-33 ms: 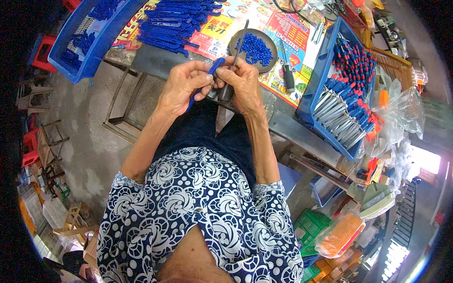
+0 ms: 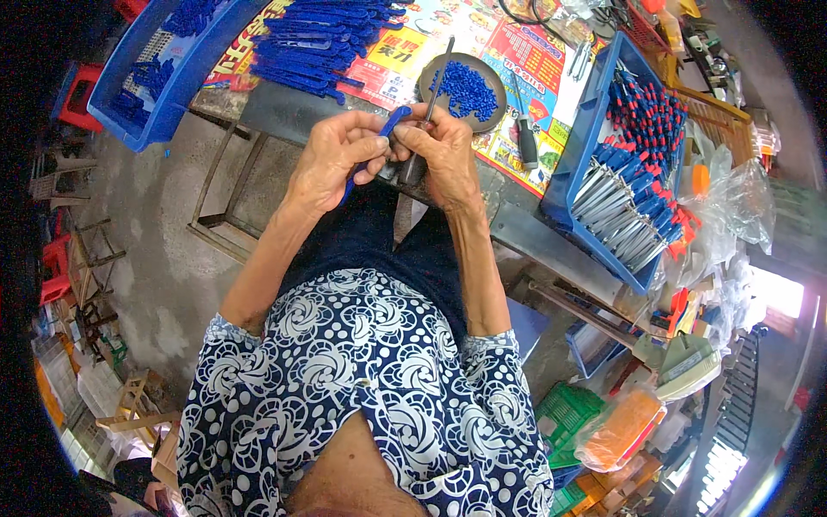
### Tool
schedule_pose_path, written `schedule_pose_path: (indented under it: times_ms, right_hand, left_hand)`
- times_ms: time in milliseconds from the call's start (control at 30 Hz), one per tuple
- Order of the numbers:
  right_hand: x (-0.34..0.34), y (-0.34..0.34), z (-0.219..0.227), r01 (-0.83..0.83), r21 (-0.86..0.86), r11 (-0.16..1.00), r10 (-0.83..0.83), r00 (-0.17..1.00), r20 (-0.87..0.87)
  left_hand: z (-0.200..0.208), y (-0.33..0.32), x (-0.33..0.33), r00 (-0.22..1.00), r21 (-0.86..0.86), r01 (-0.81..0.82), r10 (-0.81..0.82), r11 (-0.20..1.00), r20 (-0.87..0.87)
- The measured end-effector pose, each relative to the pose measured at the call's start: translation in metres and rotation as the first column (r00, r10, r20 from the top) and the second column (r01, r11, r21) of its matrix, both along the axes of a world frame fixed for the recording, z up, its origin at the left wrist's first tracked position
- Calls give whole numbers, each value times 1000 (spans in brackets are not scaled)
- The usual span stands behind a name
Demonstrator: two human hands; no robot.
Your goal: Assembling ballpoint pens by inserting ink cartridges and components into pen bodies.
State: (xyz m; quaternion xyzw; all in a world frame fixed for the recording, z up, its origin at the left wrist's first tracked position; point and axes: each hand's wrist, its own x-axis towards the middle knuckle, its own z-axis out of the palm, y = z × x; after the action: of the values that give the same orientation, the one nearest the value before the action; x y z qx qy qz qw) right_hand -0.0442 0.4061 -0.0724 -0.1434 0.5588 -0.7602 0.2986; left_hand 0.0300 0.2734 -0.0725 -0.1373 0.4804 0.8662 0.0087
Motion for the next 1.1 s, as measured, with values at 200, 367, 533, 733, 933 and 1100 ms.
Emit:
schedule_pose_path:
  times_ms: [200,367,533,733,933,1100]
  right_hand:
    - [1,-1,1,16,9,1000,-16,1000,11]
    - [1,-1,-2,37,-10,999,-36,999,19]
    - [1,0,-2,40,19,999,-40,999,-6]
    - [0,2,-1,7,25,1000,-6,1000,-22]
    - [-1,3,-4,32,29,999,-30,998,-62]
    - [-1,6,-6,40,22,999,-39,997,-63]
  left_hand:
    - [4,1,0,1000,42,-17,18,999,-7]
    - [6,1,1,1000,43,1,0,999,-26]
    - [8,-2,2,996,20,62,-61,998,-65]
    - [5,-4,1,995,78,89,-86,993,-50]
    - [6,-3,0,993,48,112,-110,993,-38]
    - [6,0,-1,994,-19,106,-107,994,-22]
